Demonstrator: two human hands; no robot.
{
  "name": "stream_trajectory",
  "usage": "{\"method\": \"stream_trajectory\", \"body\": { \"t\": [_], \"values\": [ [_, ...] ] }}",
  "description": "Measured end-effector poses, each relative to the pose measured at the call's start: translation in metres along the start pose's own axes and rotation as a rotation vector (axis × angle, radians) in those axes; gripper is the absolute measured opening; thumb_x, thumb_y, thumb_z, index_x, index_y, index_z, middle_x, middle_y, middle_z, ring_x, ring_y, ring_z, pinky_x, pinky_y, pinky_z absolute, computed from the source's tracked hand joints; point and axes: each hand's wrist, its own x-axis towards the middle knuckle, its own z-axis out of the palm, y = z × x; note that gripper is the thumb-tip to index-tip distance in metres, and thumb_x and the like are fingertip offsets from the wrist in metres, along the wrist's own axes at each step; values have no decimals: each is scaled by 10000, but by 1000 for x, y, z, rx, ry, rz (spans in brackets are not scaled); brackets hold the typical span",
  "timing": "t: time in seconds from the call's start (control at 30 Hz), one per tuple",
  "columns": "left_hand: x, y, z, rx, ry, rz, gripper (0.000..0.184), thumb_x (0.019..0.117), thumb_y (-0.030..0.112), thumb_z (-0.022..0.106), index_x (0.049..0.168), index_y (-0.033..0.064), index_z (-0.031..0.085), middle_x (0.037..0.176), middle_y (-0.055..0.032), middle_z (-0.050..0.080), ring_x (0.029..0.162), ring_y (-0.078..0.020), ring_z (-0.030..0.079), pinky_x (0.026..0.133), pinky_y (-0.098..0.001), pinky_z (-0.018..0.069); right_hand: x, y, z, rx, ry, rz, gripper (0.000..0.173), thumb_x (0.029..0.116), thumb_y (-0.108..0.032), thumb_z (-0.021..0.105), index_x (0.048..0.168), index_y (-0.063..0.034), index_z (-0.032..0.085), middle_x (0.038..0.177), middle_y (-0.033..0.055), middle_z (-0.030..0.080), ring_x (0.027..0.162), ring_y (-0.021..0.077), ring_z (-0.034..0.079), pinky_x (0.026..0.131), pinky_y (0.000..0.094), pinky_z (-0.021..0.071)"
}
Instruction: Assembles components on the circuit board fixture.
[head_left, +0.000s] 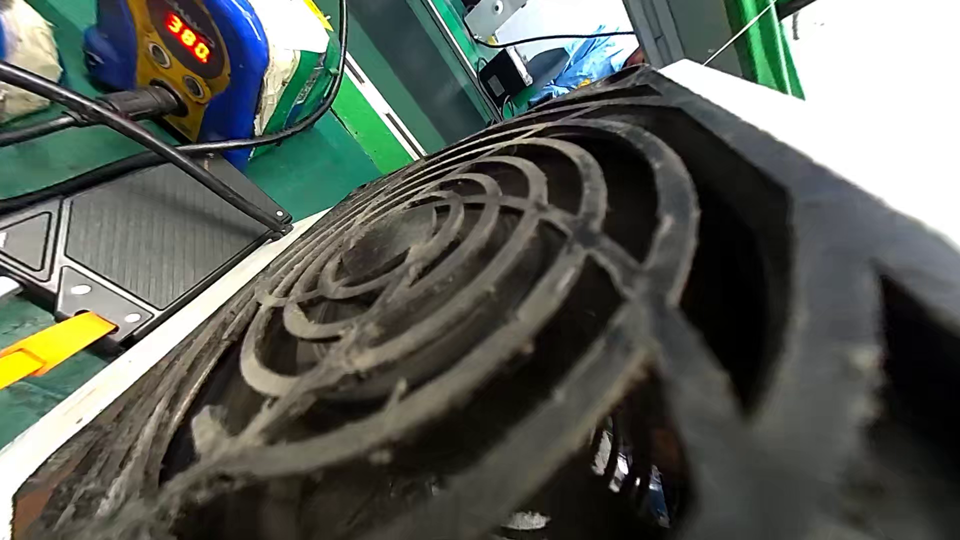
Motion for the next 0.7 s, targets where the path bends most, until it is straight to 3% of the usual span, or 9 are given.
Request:
{"method": "stream_trajectory", "body": {
  "t": [0.07,0.1,0.17,0.23,0.37,0.43,0.5,0.57,0.7],
  "values": [
    [-2,-14,-6,42,-66,12,965,624,731,753,1387,153,631,1572,-77,496,1441,-403,439,1066,-628,434,4,-15,-4,31,-6,27,297,945,-189,521,1085,-110,771,1024,-32,738,956,99,710,819,334,602],
    [-4,-23,-9,72,-107,41,959,694,808,644,1421,182,603,1592,-62,472,1453,-395,426,1072,-633,427,4,-17,-6,51,0,32,298,957,-180,520,1101,-102,769,1038,-24,745,975,107,716,842,344,608],
    [-10,-43,-8,75,-167,97,943,820,852,446,1501,204,525,1629,-52,420,1488,-387,378,1119,-655,356,-4,-5,-4,73,47,25,308,982,-218,524,1164,-139,758,1076,-46,751,992,91,720,862,346,618],
    [-9,-55,-14,98,-203,114,921,845,855,397,1517,236,506,1627,-11,425,1488,-359,384,1135,-632,354,-19,21,1,87,102,34,312,1026,-289,525,1257,-208,717,1138,-87,730,1002,60,712,866,334,641],
    [8,-47,-48,172,-228,138,874,876,812,431,1467,183,571,1582,-41,490,1427,-402,463,1076,-643,415,-60,35,-2,103,208,165,339,1048,-278,505,1291,-164,711,1198,-31,744,1053,87,726,902,335,645],
    [20,-34,-77,162,-273,116,818,883,747,520,1415,134,623,1534,-79,544,1388,-426,506,1050,-639,447,-84,39,4,55,219,246,348,1052,-283,500,1291,-151,715,1195,-4,746,1041,101,726,889,345,634],
    [37,-12,-115,75,-413,28,745,898,604,652,1404,58,624,1531,-138,535,1413,-448,470,1096,-618,406,-104,42,11,46,195,297,334,1054,-240,516,1293,-115,712,1207,48,749,1050,157,736,906,407,625],
    [40,-11,-122,76,-437,50,741,910,607,637,1403,54,624,1519,-163,539,1403,-457,471,1088,-611,427,-119,43,19,89,158,349,324,1059,-211,518,1290,-88,710,1252,76,734,1120,197,719,972,457,595],
    [40,-18,-117,122,-451,104,783,895,655,629,1456,110,589,1526,-169,523,1404,-468,453,1096,-620,412,-133,48,32,142,181,328,323,1082,-230,508,1263,-101,742,1342,54,705,1293,187,639,1119,445,510]
  ]
}}
